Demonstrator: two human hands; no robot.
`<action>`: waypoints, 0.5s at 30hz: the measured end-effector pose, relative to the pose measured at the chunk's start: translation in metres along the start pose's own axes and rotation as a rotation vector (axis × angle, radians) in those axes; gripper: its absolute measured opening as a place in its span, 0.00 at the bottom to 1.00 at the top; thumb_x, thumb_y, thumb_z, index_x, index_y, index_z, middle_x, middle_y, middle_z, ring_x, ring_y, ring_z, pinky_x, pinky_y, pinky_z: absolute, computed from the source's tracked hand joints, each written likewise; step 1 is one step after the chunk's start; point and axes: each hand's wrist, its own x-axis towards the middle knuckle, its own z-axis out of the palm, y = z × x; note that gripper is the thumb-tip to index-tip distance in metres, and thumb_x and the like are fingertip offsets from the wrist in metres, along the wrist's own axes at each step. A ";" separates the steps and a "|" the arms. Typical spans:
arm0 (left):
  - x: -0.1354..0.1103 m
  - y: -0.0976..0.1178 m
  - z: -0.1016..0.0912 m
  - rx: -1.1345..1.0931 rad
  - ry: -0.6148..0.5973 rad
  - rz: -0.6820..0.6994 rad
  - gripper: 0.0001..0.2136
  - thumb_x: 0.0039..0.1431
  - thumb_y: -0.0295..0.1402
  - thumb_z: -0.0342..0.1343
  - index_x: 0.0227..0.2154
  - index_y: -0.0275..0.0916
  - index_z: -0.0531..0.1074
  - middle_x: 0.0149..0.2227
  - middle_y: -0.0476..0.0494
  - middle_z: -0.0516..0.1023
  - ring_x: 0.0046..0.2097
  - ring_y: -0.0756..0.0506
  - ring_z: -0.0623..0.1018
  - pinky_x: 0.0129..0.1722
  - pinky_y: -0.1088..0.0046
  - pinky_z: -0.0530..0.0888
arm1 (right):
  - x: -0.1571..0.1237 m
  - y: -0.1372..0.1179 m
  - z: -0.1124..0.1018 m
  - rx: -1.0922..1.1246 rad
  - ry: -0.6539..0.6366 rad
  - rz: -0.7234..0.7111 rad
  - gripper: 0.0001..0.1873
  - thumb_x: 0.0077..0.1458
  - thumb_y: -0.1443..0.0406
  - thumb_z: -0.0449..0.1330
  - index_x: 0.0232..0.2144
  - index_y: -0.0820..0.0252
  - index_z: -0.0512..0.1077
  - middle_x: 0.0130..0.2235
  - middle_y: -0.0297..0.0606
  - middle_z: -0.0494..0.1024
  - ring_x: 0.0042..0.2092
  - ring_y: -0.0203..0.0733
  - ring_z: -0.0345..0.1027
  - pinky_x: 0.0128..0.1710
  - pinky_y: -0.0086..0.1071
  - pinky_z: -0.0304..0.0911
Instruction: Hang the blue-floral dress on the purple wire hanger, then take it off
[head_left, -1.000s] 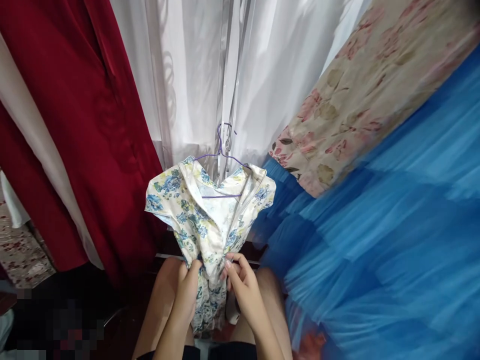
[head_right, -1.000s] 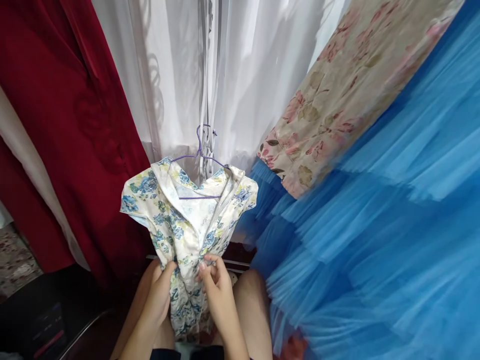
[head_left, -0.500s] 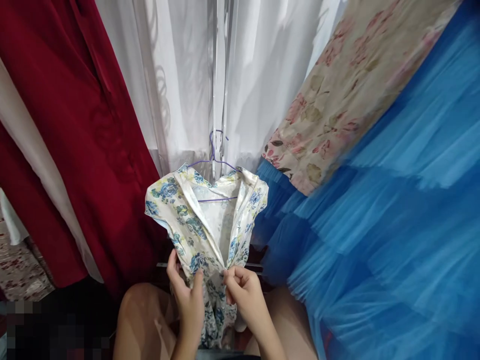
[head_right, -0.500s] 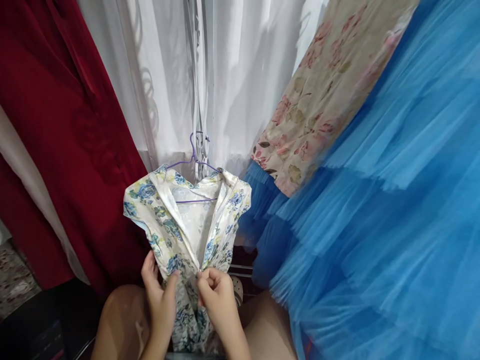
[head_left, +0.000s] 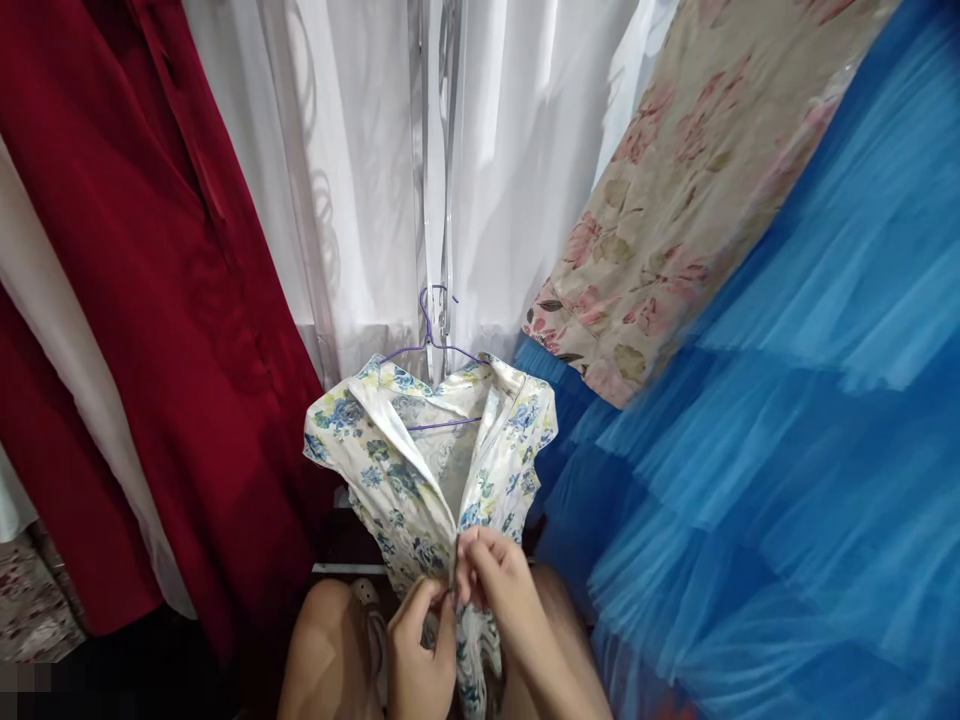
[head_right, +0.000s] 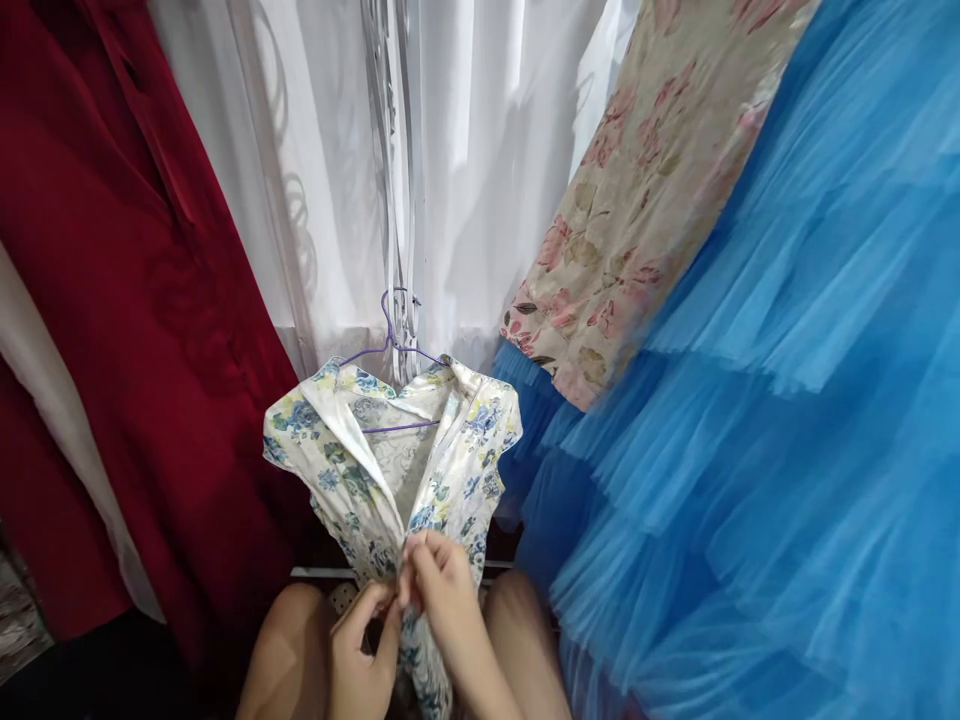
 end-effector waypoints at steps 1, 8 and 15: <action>0.002 0.002 -0.004 0.029 -0.037 0.006 0.10 0.63 0.39 0.53 0.30 0.43 0.75 0.29 0.42 0.78 0.34 0.41 0.77 0.36 0.68 0.73 | 0.015 -0.015 0.000 0.012 0.009 -0.002 0.20 0.57 0.49 0.58 0.25 0.59 0.69 0.14 0.29 0.67 0.15 0.29 0.48 0.16 0.26 0.41; 0.019 0.006 -0.020 0.191 -0.193 0.050 0.10 0.65 0.35 0.51 0.28 0.43 0.72 0.29 0.43 0.75 0.31 0.43 0.74 0.33 0.71 0.68 | 0.129 -0.120 0.009 -0.080 -0.025 -0.152 0.14 0.49 0.59 0.63 0.18 0.62 0.72 0.16 0.32 0.71 0.16 0.27 0.48 0.16 0.26 0.42; 0.022 -0.010 -0.020 0.287 -0.320 0.090 0.09 0.65 0.30 0.49 0.30 0.42 0.72 0.33 0.42 0.76 0.36 0.43 0.76 0.36 0.71 0.67 | 0.135 -0.121 0.013 -0.082 0.044 -0.285 0.15 0.54 0.58 0.59 0.22 0.62 0.72 0.16 0.31 0.69 0.17 0.29 0.49 0.18 0.27 0.45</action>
